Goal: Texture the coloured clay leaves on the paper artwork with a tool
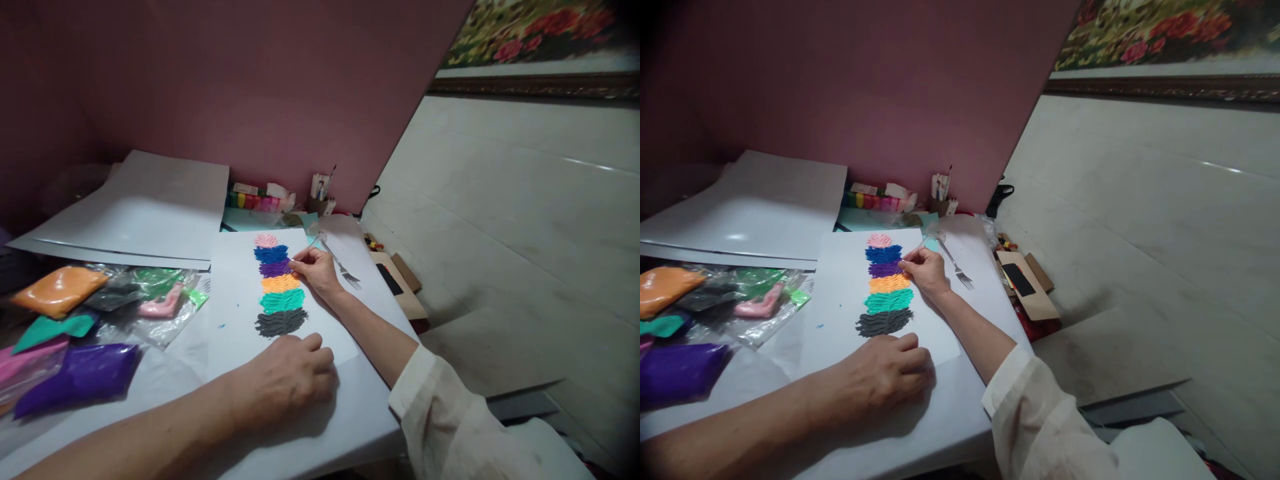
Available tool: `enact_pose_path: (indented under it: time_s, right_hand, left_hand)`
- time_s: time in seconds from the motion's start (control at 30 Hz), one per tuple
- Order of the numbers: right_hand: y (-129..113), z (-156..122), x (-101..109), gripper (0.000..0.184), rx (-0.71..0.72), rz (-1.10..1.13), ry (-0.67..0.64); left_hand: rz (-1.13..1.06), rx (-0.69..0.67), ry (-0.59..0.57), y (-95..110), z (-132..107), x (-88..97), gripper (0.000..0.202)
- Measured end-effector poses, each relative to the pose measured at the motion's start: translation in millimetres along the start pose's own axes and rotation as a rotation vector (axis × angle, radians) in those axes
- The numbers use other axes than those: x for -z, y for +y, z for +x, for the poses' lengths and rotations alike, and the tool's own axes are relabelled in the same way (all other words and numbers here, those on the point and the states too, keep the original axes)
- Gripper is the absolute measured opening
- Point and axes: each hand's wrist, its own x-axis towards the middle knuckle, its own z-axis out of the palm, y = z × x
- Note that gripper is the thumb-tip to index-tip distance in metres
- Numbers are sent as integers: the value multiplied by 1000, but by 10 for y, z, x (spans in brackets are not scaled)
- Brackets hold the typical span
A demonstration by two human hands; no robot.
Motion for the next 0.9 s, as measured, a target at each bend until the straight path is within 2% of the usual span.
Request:
enact_pose_path:
  time_s: [0.9]
  right_hand:
    - [0,-2,6,36,16,-8,51]
  left_hand:
    - [-10,-6,23,-6,-1,-15,6]
